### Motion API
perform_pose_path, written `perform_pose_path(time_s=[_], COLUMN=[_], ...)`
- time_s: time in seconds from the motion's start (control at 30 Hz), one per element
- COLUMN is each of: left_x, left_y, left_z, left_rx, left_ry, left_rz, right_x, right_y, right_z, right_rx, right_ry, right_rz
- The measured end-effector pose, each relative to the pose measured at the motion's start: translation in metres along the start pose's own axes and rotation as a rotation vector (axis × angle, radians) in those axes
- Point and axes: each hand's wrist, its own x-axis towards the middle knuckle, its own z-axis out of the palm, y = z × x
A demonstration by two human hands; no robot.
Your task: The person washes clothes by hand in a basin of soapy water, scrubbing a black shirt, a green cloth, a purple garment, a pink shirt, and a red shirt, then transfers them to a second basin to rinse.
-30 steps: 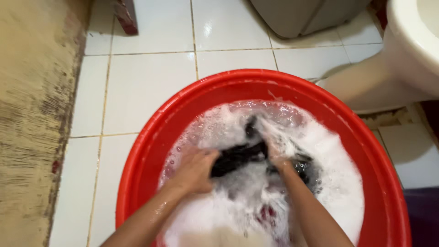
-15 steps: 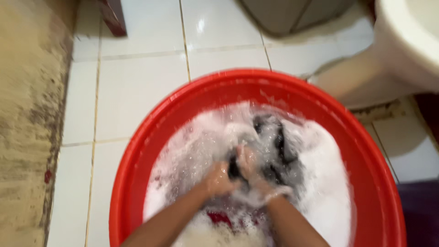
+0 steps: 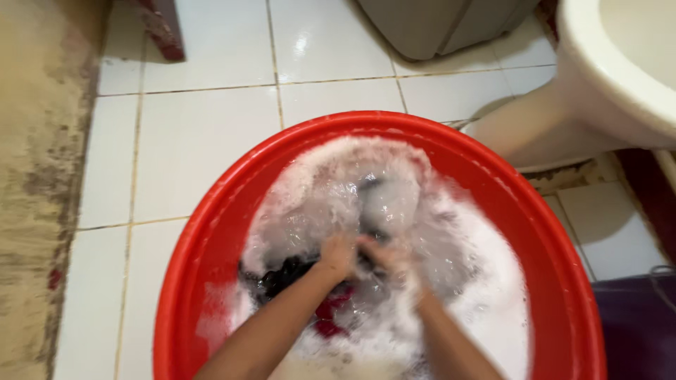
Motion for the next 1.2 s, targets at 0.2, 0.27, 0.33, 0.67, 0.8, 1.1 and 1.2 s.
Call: perform_pose_path(time_s=[0.2,0.27,0.33,0.67,0.8,1.1,1.2], left_x=[0.012,-0.011,-0.035,-0.028,0.0,-0.067,-0.073], left_y=[-0.013,-0.001,-0.003,-0.029,-0.023,0.002,-0.029], left_z=[0.041,0.029,-0.003,-0.006,0.012,-0.021,-0.056], left_rx=[-0.182,-0.241,-0.25,0.109,-0.437,-0.124,-0.272], left_ry=[0.015,0.002,0.018,0.32,0.35,-0.086,0.186], left_rz=[0.113,0.173,0.265,0.087,0.088,0.238,0.526], right_x=[0.004,0.024,0.044,-0.017,-0.042,0.026,0.069], right_y=[0.089,0.12,0.127,-0.078,-0.065,0.027,0.007], right_z=[0.041,0.01,-0.021,-0.037,0.019,-0.015,-0.049], right_rx=[-0.477,-0.368,-1.084,-0.02,0.068,-0.314,-0.252], right_ry=[0.443,0.418,0.378,0.129,-0.062,0.289,0.328], right_rz=[-0.716,-0.509,-0.422,0.374,0.066,-0.008,0.115])
